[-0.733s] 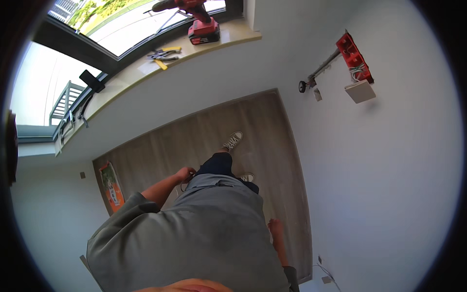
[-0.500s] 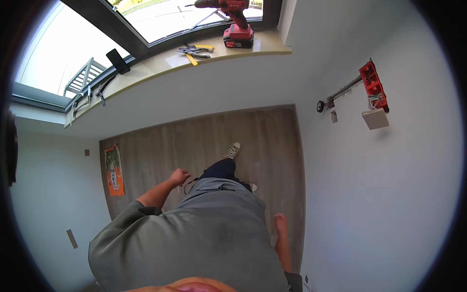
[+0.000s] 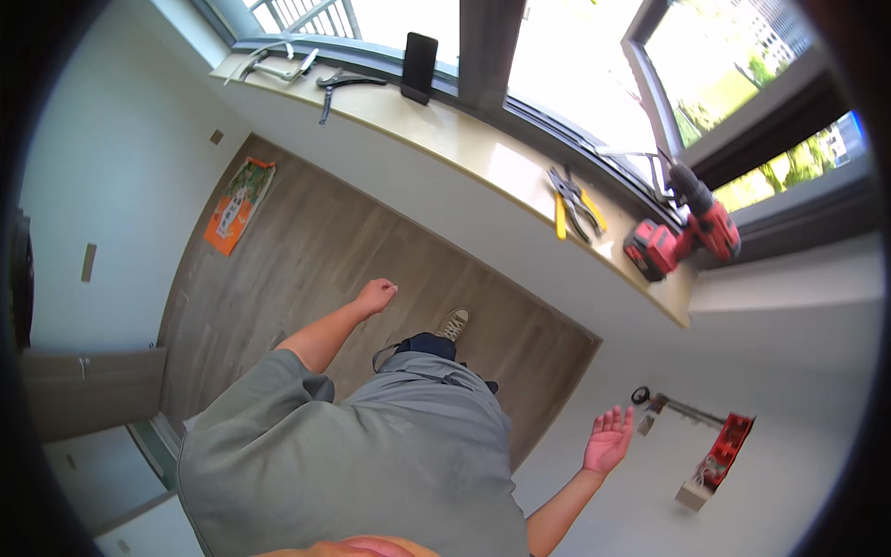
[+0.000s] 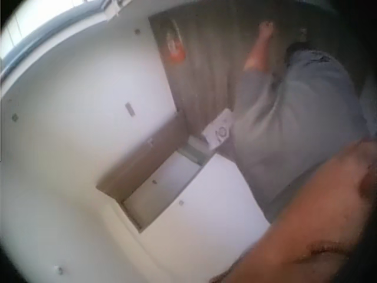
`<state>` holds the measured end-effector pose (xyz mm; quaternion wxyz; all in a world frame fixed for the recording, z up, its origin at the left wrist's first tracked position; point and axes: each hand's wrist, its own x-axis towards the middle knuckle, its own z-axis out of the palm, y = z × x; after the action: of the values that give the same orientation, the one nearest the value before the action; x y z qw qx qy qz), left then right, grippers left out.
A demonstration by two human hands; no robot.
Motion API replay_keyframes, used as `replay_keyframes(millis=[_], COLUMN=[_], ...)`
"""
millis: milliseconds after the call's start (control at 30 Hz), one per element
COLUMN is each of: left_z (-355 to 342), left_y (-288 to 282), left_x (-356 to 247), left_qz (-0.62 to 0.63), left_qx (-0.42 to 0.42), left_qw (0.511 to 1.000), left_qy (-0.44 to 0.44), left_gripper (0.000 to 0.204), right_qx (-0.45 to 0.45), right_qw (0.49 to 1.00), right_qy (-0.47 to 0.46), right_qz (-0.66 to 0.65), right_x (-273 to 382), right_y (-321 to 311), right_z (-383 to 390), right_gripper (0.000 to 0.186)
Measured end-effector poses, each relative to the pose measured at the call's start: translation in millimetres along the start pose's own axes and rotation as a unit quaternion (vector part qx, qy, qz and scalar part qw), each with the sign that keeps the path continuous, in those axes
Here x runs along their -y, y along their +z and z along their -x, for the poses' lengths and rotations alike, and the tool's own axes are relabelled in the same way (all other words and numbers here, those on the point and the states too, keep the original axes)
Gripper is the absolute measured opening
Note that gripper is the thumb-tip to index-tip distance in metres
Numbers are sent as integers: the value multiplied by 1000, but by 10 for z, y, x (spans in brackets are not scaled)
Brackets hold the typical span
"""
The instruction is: The recorder uses electrical tape to wrap and secure wires for an electrical outlet installation on a wall.
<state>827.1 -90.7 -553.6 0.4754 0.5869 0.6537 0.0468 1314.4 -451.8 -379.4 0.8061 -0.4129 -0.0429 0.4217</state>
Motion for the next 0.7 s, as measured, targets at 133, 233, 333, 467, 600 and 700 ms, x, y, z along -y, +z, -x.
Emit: replay_keyframes(millis=[133, 233, 333, 467, 600, 700], left_z=[-391, -450, -619, -834, -906, -983], left_y=[-328, -677, -1074, -1723, -2178, -2355], left_x=[-323, -495, -646, -1223, -1649, -1880], left_qz=[225, 487, 583, 604, 616, 604], left_qx=[1, -74, -124, -183, -220, -240], left_qw=[967, 859, 799, 776, 752, 754], left_qy=[-120, -141, -77, -3, 84, 92], left_gripper=[29, 27, 30, 34, 40, 40], right_qx=[-99, 167, 226, 269, 233, 183], right_qw=[640, 438, 490, 582, 636, 627], right_qy=[257, 218, 234, 268, 291, 291], right_qz=[717, 856, 809, 719, 676, 699], right_x=[-931, -1085, -1048, -1202, -1259, -1191], right_y=[-1178, -744, -469, -308, 26, 519], right_z=[-146, -509, -995, -1417, -2042, -2254], right_gripper=[45, 39, 37, 34, 31, 26])
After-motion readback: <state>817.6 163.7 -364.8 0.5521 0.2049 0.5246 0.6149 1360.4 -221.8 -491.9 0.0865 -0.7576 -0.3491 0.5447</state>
